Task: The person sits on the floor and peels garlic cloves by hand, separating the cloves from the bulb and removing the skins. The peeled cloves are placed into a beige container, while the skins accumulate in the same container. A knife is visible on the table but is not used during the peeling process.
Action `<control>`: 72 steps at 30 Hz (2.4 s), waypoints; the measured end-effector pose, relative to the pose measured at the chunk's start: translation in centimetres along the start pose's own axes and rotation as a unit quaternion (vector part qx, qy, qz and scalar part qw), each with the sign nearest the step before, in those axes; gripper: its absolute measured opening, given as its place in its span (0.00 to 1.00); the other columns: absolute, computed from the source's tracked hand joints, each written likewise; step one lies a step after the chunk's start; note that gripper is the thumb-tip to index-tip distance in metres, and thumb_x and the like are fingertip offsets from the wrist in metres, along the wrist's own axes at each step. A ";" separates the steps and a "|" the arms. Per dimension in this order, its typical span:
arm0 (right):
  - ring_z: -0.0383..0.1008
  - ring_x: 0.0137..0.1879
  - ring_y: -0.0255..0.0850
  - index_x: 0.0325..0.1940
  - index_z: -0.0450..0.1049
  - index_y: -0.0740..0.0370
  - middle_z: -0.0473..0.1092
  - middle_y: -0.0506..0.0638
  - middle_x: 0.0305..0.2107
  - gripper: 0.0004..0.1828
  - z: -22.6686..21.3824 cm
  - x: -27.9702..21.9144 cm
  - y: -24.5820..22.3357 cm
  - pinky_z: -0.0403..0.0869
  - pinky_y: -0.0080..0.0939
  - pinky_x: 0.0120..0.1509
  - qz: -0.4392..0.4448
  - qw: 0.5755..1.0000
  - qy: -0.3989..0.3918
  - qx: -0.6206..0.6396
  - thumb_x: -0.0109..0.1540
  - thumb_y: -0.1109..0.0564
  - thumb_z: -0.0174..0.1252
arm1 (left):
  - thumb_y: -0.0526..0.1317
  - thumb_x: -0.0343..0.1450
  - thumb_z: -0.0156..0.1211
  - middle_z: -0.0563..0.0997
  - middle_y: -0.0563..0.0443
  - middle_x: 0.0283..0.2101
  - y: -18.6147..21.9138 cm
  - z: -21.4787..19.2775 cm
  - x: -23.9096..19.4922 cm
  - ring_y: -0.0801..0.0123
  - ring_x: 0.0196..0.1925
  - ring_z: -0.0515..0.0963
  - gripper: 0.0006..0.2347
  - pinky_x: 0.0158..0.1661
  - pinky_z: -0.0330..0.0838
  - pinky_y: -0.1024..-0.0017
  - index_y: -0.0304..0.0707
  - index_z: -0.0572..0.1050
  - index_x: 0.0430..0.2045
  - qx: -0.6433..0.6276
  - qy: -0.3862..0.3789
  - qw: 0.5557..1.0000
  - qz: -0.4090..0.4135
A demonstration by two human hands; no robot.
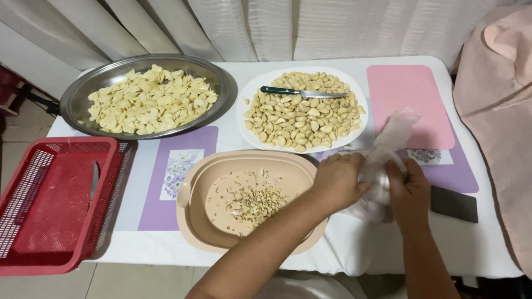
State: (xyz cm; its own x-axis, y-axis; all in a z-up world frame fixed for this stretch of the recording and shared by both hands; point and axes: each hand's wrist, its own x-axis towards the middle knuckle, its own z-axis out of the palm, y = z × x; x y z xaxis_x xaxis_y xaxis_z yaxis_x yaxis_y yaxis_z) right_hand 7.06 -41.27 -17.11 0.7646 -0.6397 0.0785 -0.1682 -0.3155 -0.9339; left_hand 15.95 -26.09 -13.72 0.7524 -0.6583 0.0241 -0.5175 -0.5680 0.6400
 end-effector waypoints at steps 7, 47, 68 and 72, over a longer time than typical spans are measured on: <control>0.65 0.68 0.64 0.56 0.66 0.69 0.64 0.69 0.61 0.30 -0.5 -2.6 -0.6 0.65 0.64 0.74 -0.350 0.922 0.097 -0.135 0.55 0.61 0.72 | 0.35 0.68 0.48 0.83 0.33 0.37 0.6 -0.2 0.4 0.35 0.41 0.80 0.07 0.33 0.71 0.46 0.34 0.73 0.35 -0.131 0.053 0.990 -0.027; 0.69 0.47 0.38 0.37 0.76 0.64 0.69 0.48 0.43 0.07 -0.3 -2.4 0.5 0.67 0.37 0.48 -0.145 0.985 -0.079 -0.049 0.68 0.62 0.57 | 0.32 0.61 0.49 0.77 0.37 0.34 -2.0 4.9 1.6 0.42 0.37 0.77 0.13 0.35 0.71 0.55 0.32 0.75 0.37 -0.175 0.115 0.977 0.047; 0.70 0.46 0.39 0.33 0.60 0.58 0.69 0.52 0.39 0.17 -2.1 -0.1 1.4 0.70 0.35 0.50 -0.177 0.981 0.072 0.018 0.55 0.77 0.53 | 0.21 0.71 0.48 0.73 0.52 0.29 -1.0 -6.0 -0.1 0.69 0.27 0.71 0.13 0.22 0.62 0.75 0.44 0.66 0.26 -0.335 0.054 0.926 -0.164; 0.74 0.58 0.52 0.42 0.79 0.57 0.75 0.57 0.53 0.22 -4.4 0.6 1.9 0.74 0.50 0.60 -0.294 0.936 0.000 -0.195 0.57 0.77 0.49 | 0.20 0.65 0.48 0.82 0.49 0.51 -3.9 -6.2 -0.1 0.57 0.65 0.74 0.16 0.52 0.74 0.64 0.49 0.75 0.19 -0.264 0.029 0.958 -0.111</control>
State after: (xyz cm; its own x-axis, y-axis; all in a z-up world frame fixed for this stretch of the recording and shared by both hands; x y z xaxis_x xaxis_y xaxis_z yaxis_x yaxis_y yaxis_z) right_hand 4.48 -45.31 -17.33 0.7968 -0.2752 0.5379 0.0673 -0.8443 -0.5317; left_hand 20.39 -20.73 -11.47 0.8497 -0.5124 -0.1247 -0.0747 -0.3510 0.9334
